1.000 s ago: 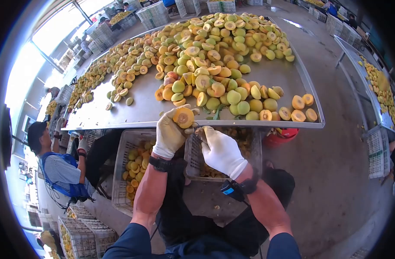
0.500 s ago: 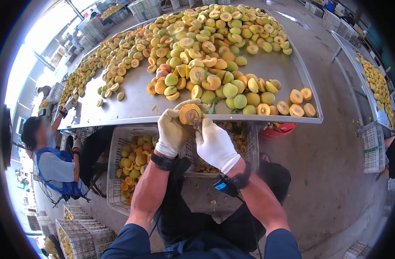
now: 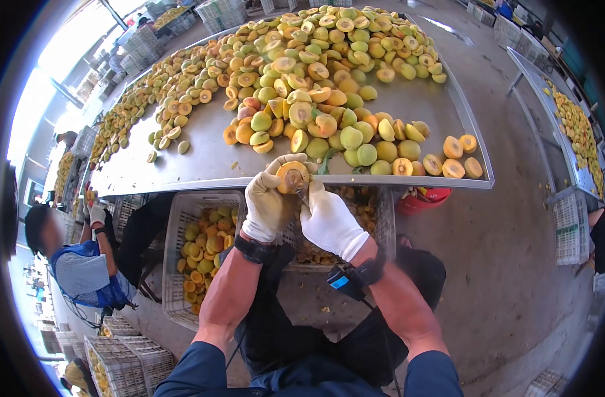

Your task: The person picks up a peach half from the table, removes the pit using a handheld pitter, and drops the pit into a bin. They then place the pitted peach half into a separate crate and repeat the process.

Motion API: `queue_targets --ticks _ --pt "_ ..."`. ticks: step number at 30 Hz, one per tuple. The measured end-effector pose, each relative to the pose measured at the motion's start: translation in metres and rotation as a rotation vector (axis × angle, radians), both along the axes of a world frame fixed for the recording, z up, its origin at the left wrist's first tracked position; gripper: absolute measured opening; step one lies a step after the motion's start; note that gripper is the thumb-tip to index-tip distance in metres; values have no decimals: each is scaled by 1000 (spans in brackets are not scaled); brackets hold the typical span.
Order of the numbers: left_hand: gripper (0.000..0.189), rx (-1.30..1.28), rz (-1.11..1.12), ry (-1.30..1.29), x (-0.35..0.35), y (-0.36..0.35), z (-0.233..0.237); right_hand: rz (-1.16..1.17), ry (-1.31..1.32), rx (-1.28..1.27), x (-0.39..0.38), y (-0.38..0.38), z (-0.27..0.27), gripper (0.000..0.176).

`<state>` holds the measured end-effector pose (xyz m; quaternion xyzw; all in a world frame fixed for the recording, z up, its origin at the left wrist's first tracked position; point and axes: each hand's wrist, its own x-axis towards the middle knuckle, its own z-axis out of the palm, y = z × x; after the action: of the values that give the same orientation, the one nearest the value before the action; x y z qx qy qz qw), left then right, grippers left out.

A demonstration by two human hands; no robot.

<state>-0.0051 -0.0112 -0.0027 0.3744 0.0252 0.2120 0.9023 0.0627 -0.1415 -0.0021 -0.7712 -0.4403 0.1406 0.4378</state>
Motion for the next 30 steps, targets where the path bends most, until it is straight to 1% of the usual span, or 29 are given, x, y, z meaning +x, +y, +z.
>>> queue_targets --ticks 1,2,4,5,6,7,8,9,11,13,15,16,18,19,21,22,24,25,26,27,28,30 --pt "42 204 63 -31 -1 -2 2 -2 1 0 1 -3 2 24" --pt "42 203 61 -31 -1 0 5 34 -37 -29 2 -6 4 26" --pt "24 -136 -170 125 -1 8 12 68 -70 -60 2 -10 3 28" --pt "24 -137 -171 128 0 10 11 103 -96 -139 4 -10 3 29" --pt "23 -159 -163 232 3 12 9 137 -121 -217 4 -10 2 29" --pt "23 -182 -154 337 5 14 5 134 -117 -218 3 -11 0 29" --pt "22 -88 -126 405 9 14 -2 133 -84 -245 1 -10 -1 29" --pt "22 -88 -126 405 10 14 -7 131 -54 -271 0 -9 -2 29" --pt "21 97 -57 603 11 14 -18 125 -25 -253 -2 -9 -11 29" --pt "19 77 -21 586 11 12 -22 125 4 -239 -6 -8 -16 29" --pt "21 73 41 626 11 12 -24 86 -94 -401 -10 -3 -18 30" --pt "21 74 41 631 10 11 -23 87 -89 -400 -12 -2 -17 30" --pt "23 151 95 624 7 7 -18 79 55 -350 -14 -3 -14 28" --pt "23 151 91 628 7 5 -16 75 60 -351 -15 -3 -13 28" --pt "26 205 197 531 7 2 -12 102 147 -227 -14 -3 -10 28" --pt "26 205 195 532 7 0 -9 101 148 -227 -13 -3 -9 28" --pt "26 241 258 479 7 -3 -3 143 269 -104 -11 -3 -7 29" --pt "26 241 256 482 7 -2 -1 141 271 -104 -10 -3 -12 29" --pt "26 277 198 474 7 1 1 149 236 -50 -9 -2 -20 29" --pt "25 313 140 464 8 5 3 158 198 4 -8 -1 -19 29" --pt "25 313 141 465 9 9 5 158 199 5 -6 -2 -17 29" --pt "34 372 -80 482 10 16 8 243 627 -93 -1 -6 -4 20"
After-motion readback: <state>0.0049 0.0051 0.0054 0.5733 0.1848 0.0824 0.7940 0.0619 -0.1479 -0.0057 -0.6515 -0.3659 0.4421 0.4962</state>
